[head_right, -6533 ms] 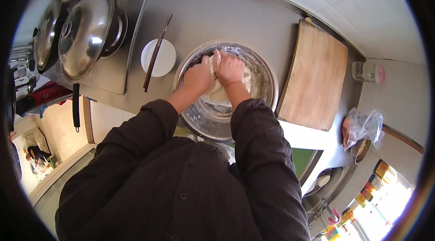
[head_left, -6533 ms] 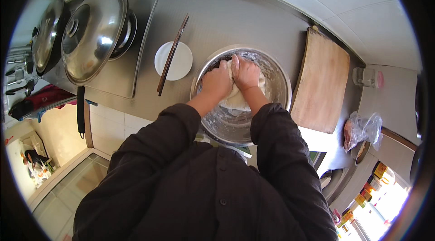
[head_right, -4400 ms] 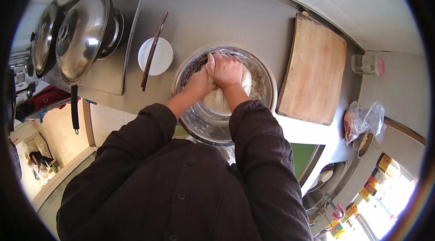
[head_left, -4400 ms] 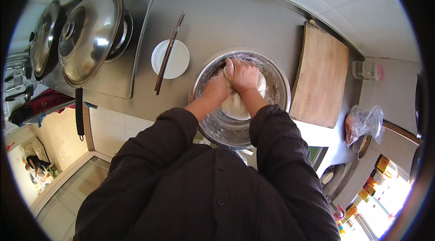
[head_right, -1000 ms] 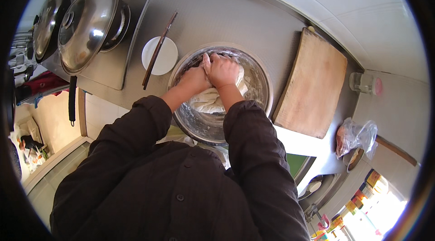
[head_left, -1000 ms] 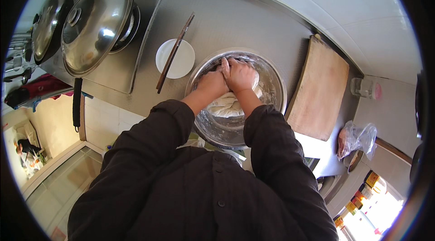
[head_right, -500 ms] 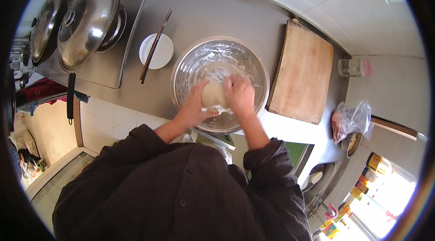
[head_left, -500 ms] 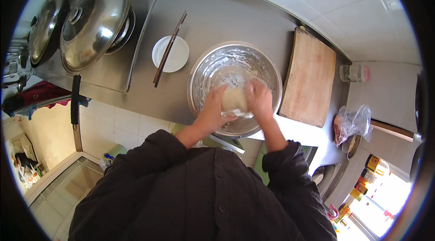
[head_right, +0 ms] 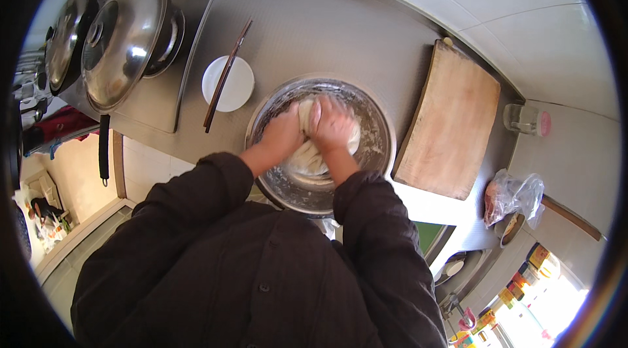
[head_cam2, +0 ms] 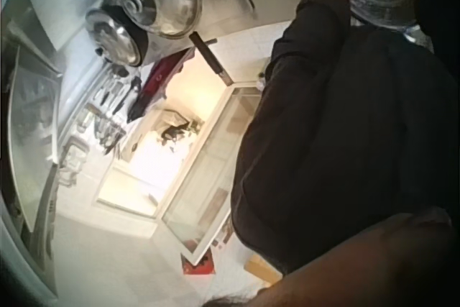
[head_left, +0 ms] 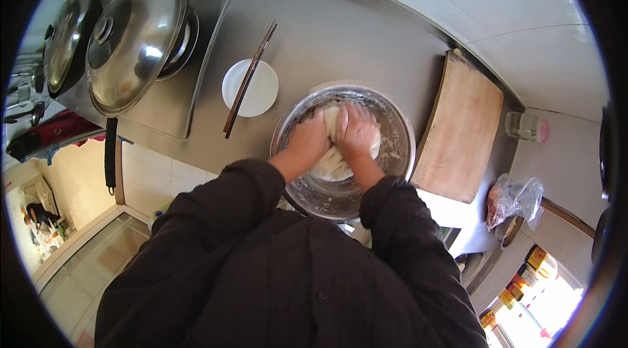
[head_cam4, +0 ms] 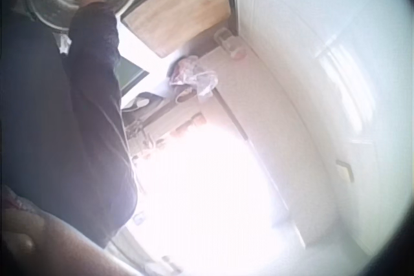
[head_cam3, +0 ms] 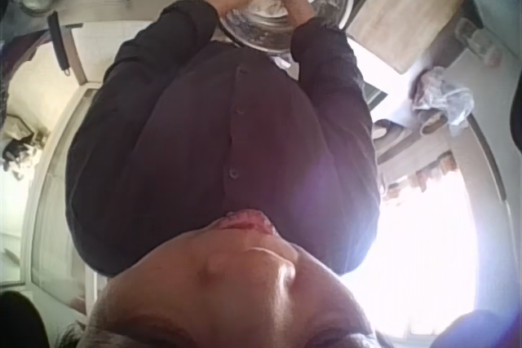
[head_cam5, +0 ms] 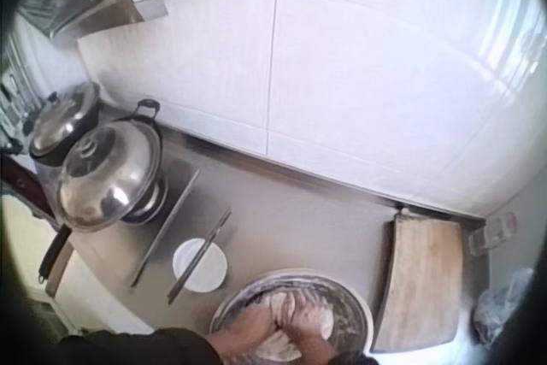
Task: The person kneads a ball of dough in a metal bowl using both hands, repeatedly folding and pressing it. The person briefly uses chopsticks to scrape the bowl's interior and then resumes kneading by hand.
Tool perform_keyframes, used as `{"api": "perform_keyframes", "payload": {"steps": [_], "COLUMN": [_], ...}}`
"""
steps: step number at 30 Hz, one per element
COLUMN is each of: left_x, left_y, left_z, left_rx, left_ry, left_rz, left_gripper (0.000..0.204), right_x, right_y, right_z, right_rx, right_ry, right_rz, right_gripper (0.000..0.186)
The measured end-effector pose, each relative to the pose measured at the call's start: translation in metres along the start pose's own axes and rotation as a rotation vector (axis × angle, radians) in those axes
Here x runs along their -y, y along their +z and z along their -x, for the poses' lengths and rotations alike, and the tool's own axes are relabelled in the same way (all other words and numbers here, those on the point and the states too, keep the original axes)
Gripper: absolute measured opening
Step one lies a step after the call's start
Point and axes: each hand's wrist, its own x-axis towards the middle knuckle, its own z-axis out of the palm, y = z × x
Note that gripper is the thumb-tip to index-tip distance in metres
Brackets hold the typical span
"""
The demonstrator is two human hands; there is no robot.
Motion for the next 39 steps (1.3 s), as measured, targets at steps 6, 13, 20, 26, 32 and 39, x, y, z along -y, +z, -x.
{"api": "perform_keyframes", "payload": {"steps": [6, 13, 20, 26, 32, 39], "left_x": [-0.008, -0.018, 0.006, -0.009, -0.004, -0.008], "left_y": [-0.018, -0.03, 0.036, -0.001, -0.008, -0.022], "left_z": [-0.03, 0.046, 0.081, 0.037, -0.018, 0.003], "left_rx": [0.048, 0.158, -0.177, -0.003, 0.064, 0.006], "left_ry": [-0.007, 0.209, 0.393, 0.08, -0.088, 0.09], "left_rz": [-0.024, 0.448, 0.131, 0.056, -0.07, 0.068], "left_gripper": [0.071, 0.081, 0.067, 0.046, 0.049, 0.06], "right_x": [-0.004, 0.014, 0.036, 0.011, 0.002, -0.001], "right_y": [0.001, -0.071, -0.051, -0.014, 0.023, -0.025], "right_z": [-0.037, 0.028, 0.074, 0.022, -0.031, -0.046], "right_rx": [0.098, 0.006, -0.094, 0.102, 0.071, 0.519], "right_ry": [0.173, 0.47, -0.103, -0.109, -0.027, 0.318], "right_rz": [0.078, -0.713, 0.032, 0.04, 0.189, 0.11], "right_gripper": [0.034, 0.049, 0.019, 0.019, 0.034, 0.06]}}
